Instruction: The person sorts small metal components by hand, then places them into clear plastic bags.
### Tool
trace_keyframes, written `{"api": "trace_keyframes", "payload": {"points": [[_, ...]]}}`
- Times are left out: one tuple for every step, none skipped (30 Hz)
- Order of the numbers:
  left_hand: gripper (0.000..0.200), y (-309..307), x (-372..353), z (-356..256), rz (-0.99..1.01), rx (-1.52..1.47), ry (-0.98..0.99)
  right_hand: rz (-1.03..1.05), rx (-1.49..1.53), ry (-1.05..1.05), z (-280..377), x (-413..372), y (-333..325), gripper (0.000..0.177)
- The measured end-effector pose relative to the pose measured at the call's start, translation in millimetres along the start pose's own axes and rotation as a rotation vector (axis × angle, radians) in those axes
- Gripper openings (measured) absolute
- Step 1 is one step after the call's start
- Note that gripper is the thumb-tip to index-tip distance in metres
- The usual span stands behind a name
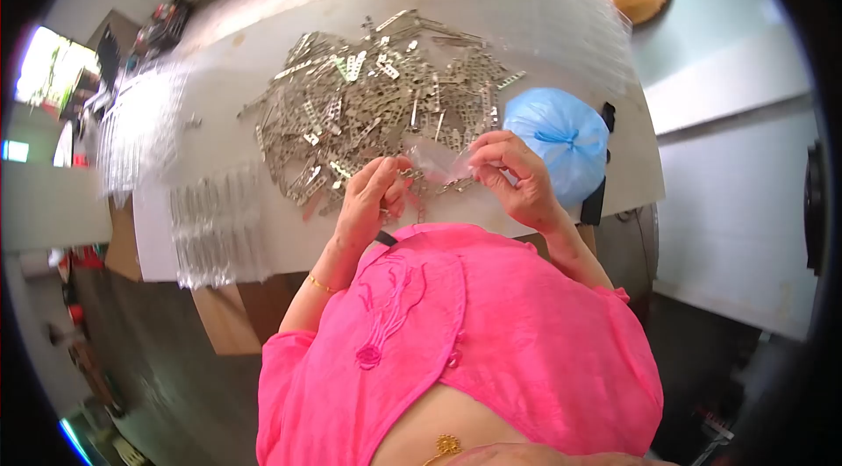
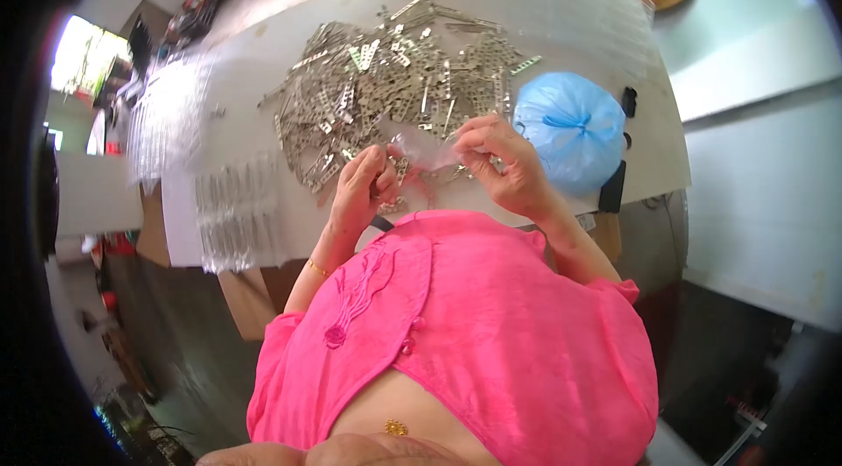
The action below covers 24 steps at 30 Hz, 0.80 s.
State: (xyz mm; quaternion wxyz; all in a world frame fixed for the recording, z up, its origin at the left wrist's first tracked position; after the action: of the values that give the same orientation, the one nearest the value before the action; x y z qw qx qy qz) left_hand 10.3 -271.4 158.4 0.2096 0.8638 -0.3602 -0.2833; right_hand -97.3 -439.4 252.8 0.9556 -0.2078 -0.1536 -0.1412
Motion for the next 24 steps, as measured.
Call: {"api": "trace_keyframes", "payload": {"points": [[0.024, 2.5, 2.1, -0.1, 0.032, -0.032, 0.041, 0.034, 0.012, -0.009, -0.6, 4.8, 6.3, 0.016], [0.023, 0.7, 4.4, 3.7, 0.050, -0.097, 0.062, 0.087, 0.015, -0.006, -0.6, 8.5, 15.3, 0.015], [0.023, -1.4, 2.3, 0.9, 0.028, -0.111, 0.079, 0.139, 0.015, -0.002, -0.3, 11.3, 23.8, 0.013], [0.021, -2.4, -0.9, -2.8, 0.000, -0.035, 0.087, 0.166, 0.020, -0.008, -0.8, 12.9, 30.2, 0.013], [0.020, -4.8, -3.8, -4.3, -0.025, 0.042, 0.091, 0.216, 0.087, 0.078, -9.8, 12.2, 39.2, 0.012], [0.015, -13.7, -5.3, -5.2, -0.059, 0.053, 0.143, 0.262, 0.151, 0.166, -17.4, 11.0, 47.0, 0.012], [0.015, -21.4, -7.3, -4.4, -0.069, 0.043, 0.149, 0.278, 0.151, 0.165, -15.7, 12.1, 50.4, 0.012], [0.015, -30.2, -9.8, -9.4, -0.097, 0.018, 0.197, 0.320, 0.223, 0.331, -25.8, 9.8, 57.6, 0.014], [0.014, -38.0, -12.6, -15.9, -0.124, -0.004, 0.243, 0.358, 0.293, 0.497, -35.5, 5.0, 66.3, 0.018], [0.013, -45.6, -15.7, -22.4, -0.161, -0.065, 0.280, 0.366, 0.294, 0.495, -35.9, 5.8, 71.7, 0.018], [0.013, -52.2, -17.4, -26.1, -0.165, -0.066, 0.283, 0.368, 0.355, 0.548, -40.7, 3.5, 78.5, 0.021], [0.014, -60.2, -19.6, -31.8, -0.171, -0.111, 0.314, 0.365, 0.414, 0.602, -43.4, 1.3, 84.5, 0.025], [0.014, -66.6, -22.1, -37.5, -0.174, -0.157, 0.342, 0.361, 0.411, 0.605, -41.2, 2.5, 87.6, 0.025], [0.016, -73.4, -25.3, -42.0, -0.201, -0.096, 0.333, 0.375, 0.449, 0.628, -37.9, 2.5, 93.0, 0.029], [0.016, -78.2, -26.0, -44.6, -0.195, -0.100, 0.326, 0.389, 0.488, 0.652, -34.0, 2.1, 98.9, 0.033], [0.014, -83.6, -26.4, -47.4, -0.191, -0.095, 0.323, 0.382, 0.484, 0.658, -29.8, 3.2, 102.9, 0.033], [0.013, -89.5, -27.2, -50.3, -0.190, -0.091, 0.321, 0.370, 0.496, 0.650, -24.2, 5.9, 107.8, 0.037], [0.013, -95.5, -28.2, -52.4, -0.189, -0.095, 0.318, 0.361, 0.509, 0.641, -19.5, 8.5, 114.4, 0.042], [0.012, -102.7, -28.9, -52.5, -0.195, -0.136, 0.299, 0.362, 0.505, 0.643, -19.2, 8.3, 124.4, 0.042], [0.012, -110.3, -29.8, -52.8, -0.202, -0.178, 0.279, 0.305, 0.345, 0.546, -18.8, 12.6, 127.8, 0.045], [0.012, -117.5, -31.0, -55.6, -0.203, -0.185, 0.279, 0.250, 0.187, 0.449, -14.4, 17.1, 130.8, 0.049], [0.012, -124.8, -31.2, -54.8, -0.201, -0.219, 0.241, 0.254, 0.182, 0.453, -11.5, 17.3, 141.7, 0.049], [0.013, -131.7, -32.8, -53.2, -0.199, -0.254, 0.202, 0.171, 0.202, 0.500, -12.5, 17.2, 146.0, 0.044], [0.013, -139.1, -35.3, -55.0, -0.198, -0.260, 0.202, 0.086, 0.220, 0.545, -13.8, 17.0, 148.3, 0.040]]}}
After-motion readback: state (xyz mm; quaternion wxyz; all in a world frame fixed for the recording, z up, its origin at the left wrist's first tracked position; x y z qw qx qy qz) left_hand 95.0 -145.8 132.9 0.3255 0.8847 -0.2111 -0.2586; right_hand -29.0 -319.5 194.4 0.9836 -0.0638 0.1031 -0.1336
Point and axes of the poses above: each hand's wrist, its own x-axis towards the middle knuckle, its own y-axis out of the palm, z = x × y, the point moved 9 cm from there along x, towards the middle knuckle, and after that the axes turned 2 degrees about -x, right-handed, at the moved point
